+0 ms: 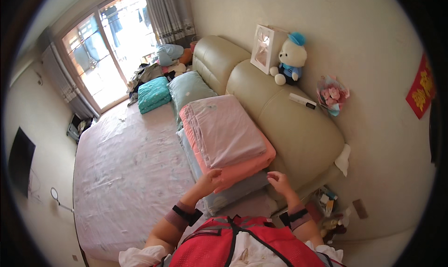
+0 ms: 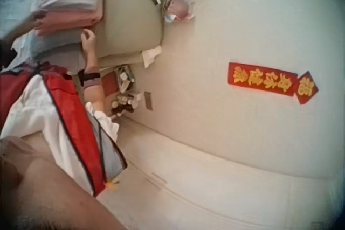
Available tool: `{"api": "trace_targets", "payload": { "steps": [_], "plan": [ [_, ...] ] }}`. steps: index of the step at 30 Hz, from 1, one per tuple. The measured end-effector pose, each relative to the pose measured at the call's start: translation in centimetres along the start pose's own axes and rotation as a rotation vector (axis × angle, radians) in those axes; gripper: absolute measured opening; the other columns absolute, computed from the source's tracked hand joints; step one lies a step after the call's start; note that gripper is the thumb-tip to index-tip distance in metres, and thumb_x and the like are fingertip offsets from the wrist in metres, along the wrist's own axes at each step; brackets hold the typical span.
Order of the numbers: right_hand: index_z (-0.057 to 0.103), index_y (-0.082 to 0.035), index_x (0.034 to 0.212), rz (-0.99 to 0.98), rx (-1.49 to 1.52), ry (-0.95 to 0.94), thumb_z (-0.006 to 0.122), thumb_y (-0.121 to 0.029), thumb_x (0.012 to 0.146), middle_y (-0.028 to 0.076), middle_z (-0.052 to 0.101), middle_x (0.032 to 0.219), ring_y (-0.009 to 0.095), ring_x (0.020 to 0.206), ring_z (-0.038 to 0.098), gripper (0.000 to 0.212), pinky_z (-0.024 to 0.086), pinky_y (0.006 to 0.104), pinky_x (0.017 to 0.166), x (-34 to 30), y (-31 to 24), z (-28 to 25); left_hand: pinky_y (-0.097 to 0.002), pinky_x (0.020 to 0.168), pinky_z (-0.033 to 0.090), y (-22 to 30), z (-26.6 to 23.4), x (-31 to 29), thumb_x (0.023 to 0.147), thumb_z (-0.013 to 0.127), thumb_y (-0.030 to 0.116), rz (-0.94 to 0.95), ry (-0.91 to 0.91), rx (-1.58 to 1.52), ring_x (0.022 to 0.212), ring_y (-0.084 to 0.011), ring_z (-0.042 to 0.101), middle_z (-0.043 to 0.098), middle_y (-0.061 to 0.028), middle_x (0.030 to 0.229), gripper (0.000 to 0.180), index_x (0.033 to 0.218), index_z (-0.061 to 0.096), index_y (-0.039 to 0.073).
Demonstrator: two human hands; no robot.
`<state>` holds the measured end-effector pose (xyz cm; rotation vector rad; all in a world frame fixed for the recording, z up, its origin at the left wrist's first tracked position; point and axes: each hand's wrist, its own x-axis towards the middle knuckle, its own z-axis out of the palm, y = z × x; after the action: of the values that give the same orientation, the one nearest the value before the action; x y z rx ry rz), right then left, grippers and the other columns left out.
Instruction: The person folds a light pink patterned sheet on a bed, smoothing and aligning the edges before stacking it with other bedding. They then pick up a red cloth and wipe the surface of a white wardrobe door.
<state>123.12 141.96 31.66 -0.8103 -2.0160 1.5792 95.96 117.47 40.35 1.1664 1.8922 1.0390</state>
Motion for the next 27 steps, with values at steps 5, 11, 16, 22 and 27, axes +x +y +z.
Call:
{"api": "trace_targets", "payload": {
  "steps": [5, 11, 16, 22, 27],
  "plan": [
    [0.062, 0.006, 0.119, 0.117, 0.245, 0.221, 0.063, -0.006, 0.095, 0.009, 0.070, 0.106, 0.014, 0.097, 0.067, 0.027, 0.055, 0.0286, 0.085, -7.5, 2.1, 0.0, -0.0353, 0.102, 0.047, -3.2, -0.8, -5.4, 0.097, 0.065, 0.020, -0.095, -0.195, -0.304, 0.122, -0.0239, 0.059, 0.064, -0.0164, 0.129, 0.050, 0.140, 0.050, -0.001],
    [0.064, 0.004, 0.118, 0.317, 0.237, 0.518, 0.065, -0.011, 0.094, 0.007, 0.070, 0.100, 0.012, 0.088, 0.067, 0.028, 0.053, 0.0264, 0.077, -18.7, 3.3, 0.5, -0.0309, 0.090, 0.048, -6.2, -0.2, -6.7, 0.096, 0.066, 0.020, -0.321, -0.264, -0.331, 0.110, -0.0168, 0.062, 0.067, -0.0103, 0.123, 0.048, 0.140, 0.052, 0.004],
    [0.065, 0.002, 0.118, 0.394, 0.210, 0.757, 0.066, -0.013, 0.092, 0.006, 0.071, 0.095, 0.012, 0.084, 0.067, 0.031, 0.052, 0.0262, 0.073, -28.5, 1.2, 1.2, -0.0345, 0.093, 0.048, -6.1, 3.2, -5.1, 0.097, 0.063, 0.025, -0.228, -0.461, -0.245, 0.112, -0.0181, 0.062, 0.066, -0.0080, 0.124, 0.047, 0.139, 0.052, 0.006],
    [0.060, 0.002, 0.123, 0.509, 0.310, 0.956, 0.062, -0.014, 0.097, 0.012, 0.070, 0.106, 0.018, 0.095, 0.069, 0.031, 0.055, 0.0278, 0.081, -38.0, 2.4, 1.7, -0.0323, 0.091, 0.048, -4.4, 8.6, -3.3, 0.098, 0.063, 0.022, -0.087, -0.690, -0.187, 0.110, -0.0169, 0.062, 0.067, -0.0072, 0.121, 0.045, 0.138, 0.053, 0.005],
    [0.061, 0.002, 0.119, 0.584, 0.443, 1.036, 0.062, -0.015, 0.098, 0.012, 0.069, 0.105, 0.019, 0.094, 0.070, 0.027, 0.056, 0.0282, 0.082, -40.0, 4.0, 0.5, -0.0298, 0.091, 0.047, -3.1, 11.7, -2.5, 0.097, 0.063, 0.018, -0.135, -0.755, -0.126, 0.109, -0.0158, 0.061, 0.067, -0.0082, 0.119, 0.044, 0.137, 0.053, 0.002]
  ]
}}
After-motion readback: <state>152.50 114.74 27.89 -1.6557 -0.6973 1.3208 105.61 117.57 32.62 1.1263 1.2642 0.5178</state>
